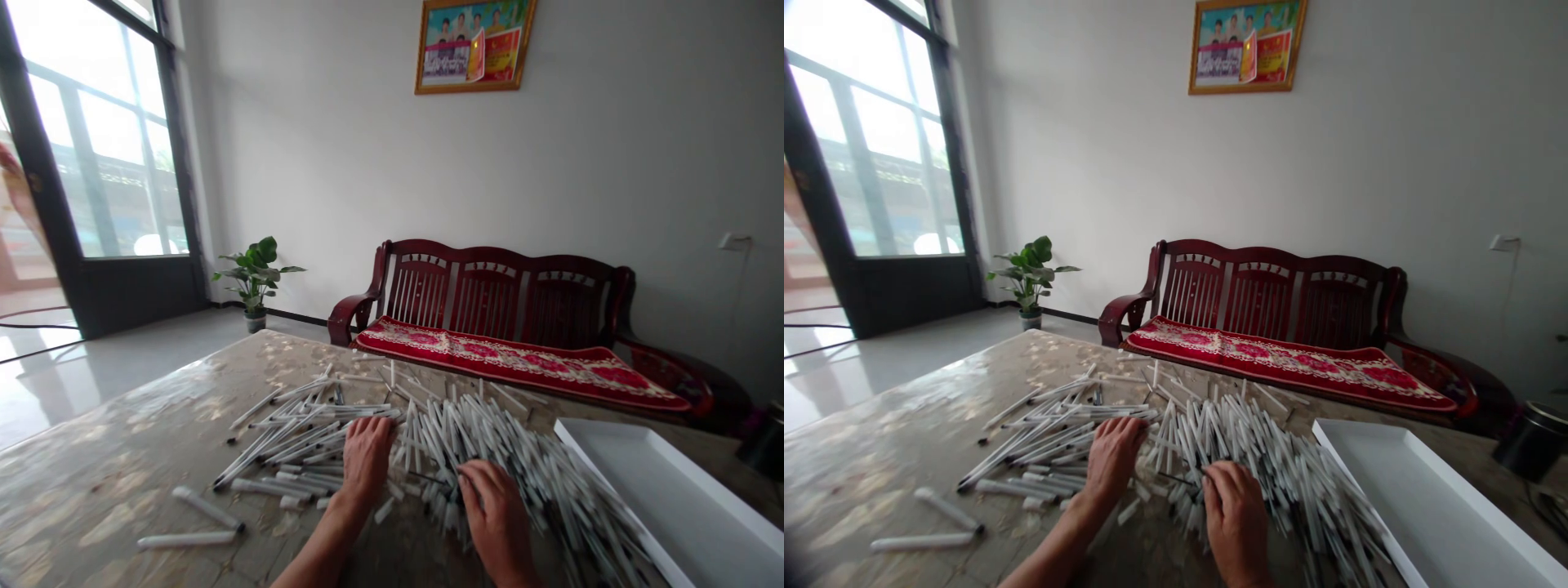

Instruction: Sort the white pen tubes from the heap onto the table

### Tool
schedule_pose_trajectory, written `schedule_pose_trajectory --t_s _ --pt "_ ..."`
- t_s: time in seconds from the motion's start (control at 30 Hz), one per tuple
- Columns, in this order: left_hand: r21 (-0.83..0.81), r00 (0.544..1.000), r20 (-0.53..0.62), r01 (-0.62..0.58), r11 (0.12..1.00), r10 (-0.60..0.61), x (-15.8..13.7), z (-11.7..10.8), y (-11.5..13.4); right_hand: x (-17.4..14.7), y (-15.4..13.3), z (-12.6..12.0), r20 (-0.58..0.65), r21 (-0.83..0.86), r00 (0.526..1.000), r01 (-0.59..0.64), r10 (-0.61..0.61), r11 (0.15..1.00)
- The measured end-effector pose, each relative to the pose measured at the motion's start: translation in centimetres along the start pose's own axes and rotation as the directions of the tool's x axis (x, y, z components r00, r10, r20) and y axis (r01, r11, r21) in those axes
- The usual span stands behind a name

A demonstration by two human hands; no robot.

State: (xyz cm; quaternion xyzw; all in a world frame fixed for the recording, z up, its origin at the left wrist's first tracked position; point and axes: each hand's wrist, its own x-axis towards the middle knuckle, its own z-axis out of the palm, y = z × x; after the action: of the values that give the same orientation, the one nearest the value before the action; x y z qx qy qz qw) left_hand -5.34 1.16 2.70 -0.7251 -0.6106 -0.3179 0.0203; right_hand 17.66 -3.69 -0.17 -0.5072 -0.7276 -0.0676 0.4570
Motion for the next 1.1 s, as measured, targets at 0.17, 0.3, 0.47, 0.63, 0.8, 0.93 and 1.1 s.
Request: schedule_pose_trajectory --t_s 0.17,0.3,0.47,0.63,0.8,0.93,1.1 --pt "-0.279 0.934 -0.058 -0.355 0.892 0.354 -1.1 0.5 2.3 -0.2 -1.1 -0.4 0.059 0.165 0.971 -0.240 0.234 0.957" --pt "-0.360 0.860 -0.004 -0.477 0.802 0.510 -2.0 1.2 3.5 0.2 -2.1 -0.7 0.233 0.229 0.941 -0.299 0.246 0.926" --pt "-0.243 0.834 -0.084 -0.549 0.800 0.546 -2.2 2.1 3.8 0.3 -2.3 0.1 0.267 0.209 0.921 -0.344 0.285 0.915" --pt "-0.214 0.835 -0.094 -0.549 0.808 0.542 -1.7 2.3 3.2 0.3 -1.1 0.1 0.276 0.256 0.910 -0.381 0.310 0.889" --pt "-0.564 0.969 -0.016 -0.212 0.798 0.246 -1.4 2.0 3.2 0.5 0.4 -0.8 0.215 0.223 0.924 -0.361 0.316 0.905" --pt "-0.924 0.992 0.099 0.122 0.362 -0.081 -1.2 2.0 4.0 0.4 0.6 -0.8 0.182 0.127 0.953 -0.266 0.242 0.955" --pt "-0.929 0.902 0.315 0.230 -0.288 -0.296 -0.7 1.7 4.5 0.2 -0.1 -0.6 0.136 0.102 0.962 -0.251 0.236 0.963"
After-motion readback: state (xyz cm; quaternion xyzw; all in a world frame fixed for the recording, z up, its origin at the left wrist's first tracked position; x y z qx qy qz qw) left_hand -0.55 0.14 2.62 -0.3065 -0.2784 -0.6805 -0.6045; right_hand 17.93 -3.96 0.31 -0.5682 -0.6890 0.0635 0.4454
